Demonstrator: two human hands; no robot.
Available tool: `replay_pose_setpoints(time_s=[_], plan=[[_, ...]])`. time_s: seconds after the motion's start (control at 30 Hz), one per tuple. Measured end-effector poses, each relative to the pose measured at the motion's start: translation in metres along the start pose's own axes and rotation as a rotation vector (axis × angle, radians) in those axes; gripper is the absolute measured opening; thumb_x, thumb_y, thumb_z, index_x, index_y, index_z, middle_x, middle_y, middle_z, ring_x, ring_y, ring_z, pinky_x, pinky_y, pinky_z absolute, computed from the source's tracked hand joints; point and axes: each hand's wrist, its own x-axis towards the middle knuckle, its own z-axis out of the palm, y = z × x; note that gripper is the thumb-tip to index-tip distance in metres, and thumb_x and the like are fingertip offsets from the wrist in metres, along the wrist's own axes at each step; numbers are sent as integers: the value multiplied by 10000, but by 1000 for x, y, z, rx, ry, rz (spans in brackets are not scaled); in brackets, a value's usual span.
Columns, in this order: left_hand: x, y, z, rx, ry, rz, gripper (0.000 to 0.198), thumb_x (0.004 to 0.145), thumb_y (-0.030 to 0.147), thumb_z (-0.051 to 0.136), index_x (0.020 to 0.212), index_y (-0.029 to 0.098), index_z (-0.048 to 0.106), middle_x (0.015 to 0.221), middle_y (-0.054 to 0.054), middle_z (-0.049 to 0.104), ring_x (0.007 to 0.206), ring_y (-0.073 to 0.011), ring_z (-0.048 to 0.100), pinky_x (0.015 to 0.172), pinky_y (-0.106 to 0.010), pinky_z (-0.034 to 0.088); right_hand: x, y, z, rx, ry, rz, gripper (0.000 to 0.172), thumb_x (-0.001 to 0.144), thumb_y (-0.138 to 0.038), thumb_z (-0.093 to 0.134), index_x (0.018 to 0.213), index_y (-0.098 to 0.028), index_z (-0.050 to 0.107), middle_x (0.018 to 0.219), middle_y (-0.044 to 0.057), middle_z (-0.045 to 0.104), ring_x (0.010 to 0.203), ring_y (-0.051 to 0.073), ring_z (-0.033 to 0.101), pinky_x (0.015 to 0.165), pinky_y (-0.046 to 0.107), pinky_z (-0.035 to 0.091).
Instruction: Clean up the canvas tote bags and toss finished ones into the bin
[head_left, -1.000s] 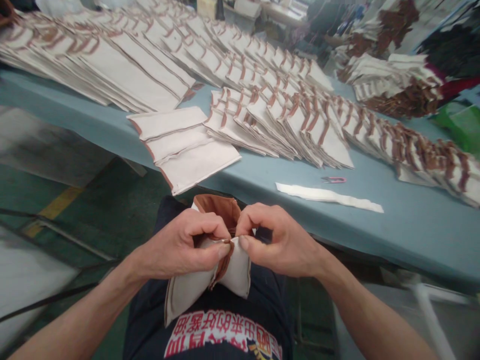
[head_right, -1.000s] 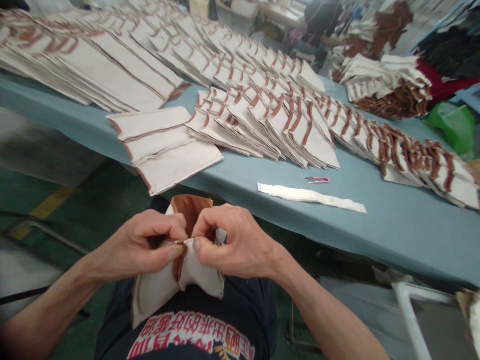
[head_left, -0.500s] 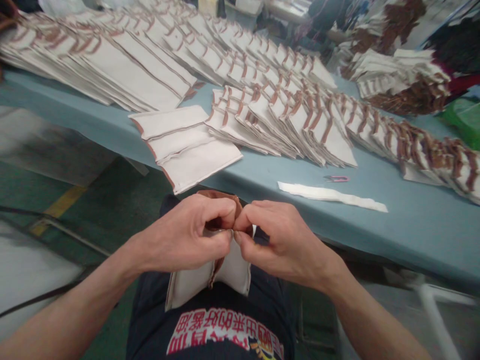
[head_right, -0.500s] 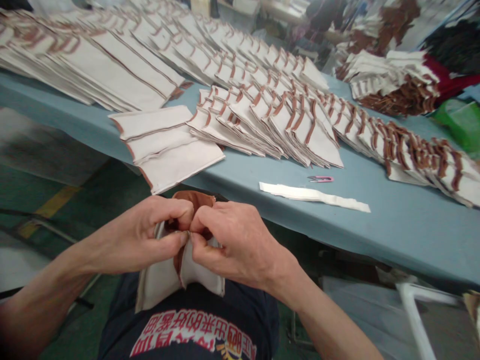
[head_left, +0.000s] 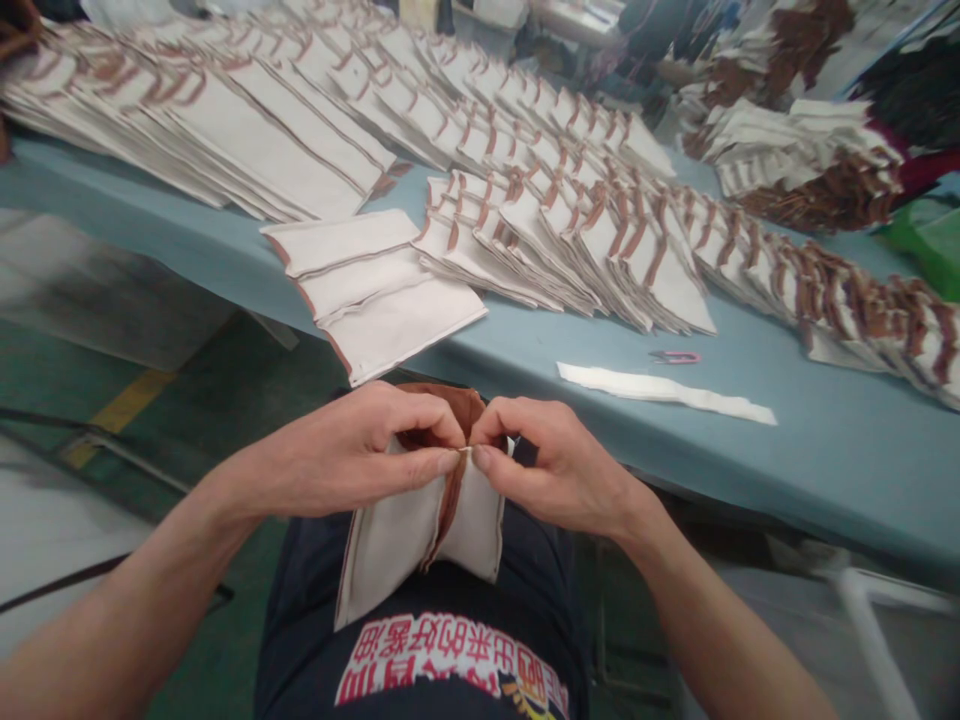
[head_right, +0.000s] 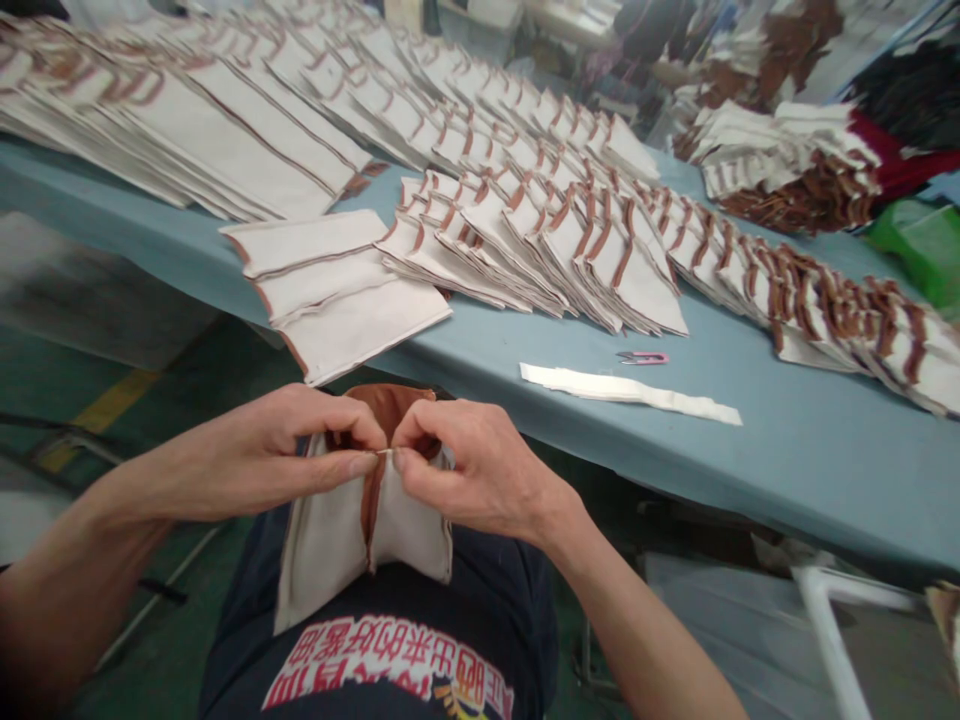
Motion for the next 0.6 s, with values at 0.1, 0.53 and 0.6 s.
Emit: replay_pose_setpoints(time_s=[0.1,0.53,0.6], plan=[[2,3,-3,71,4,32,144,913,142,577,839,161,699,734,50,665,645,-87,571,601,-177,402,3,-4,0,26,-13,17,64,852,-169,559,807,-201,590,734,-33,637,650,113,552,655,229,430],[-10,5,1,414,174,171,166,923,73,522,870,152,658,776,15,639,669,-108,573,619,-220,390,17,-11,16,-102,-3,77,177,798,-219,532,655,-210,428,594,-71,397,558,97,356,579,267,226],[-11,6,-1,483,177,209,183,974,103,502,897,139,664,791,-4,638,681,-126,588,626,-231,416,18,-14,12,-39,-22,103,151,790,-208,531,656,-203,464,592,-73,405,554,92,364,572,259,237]])
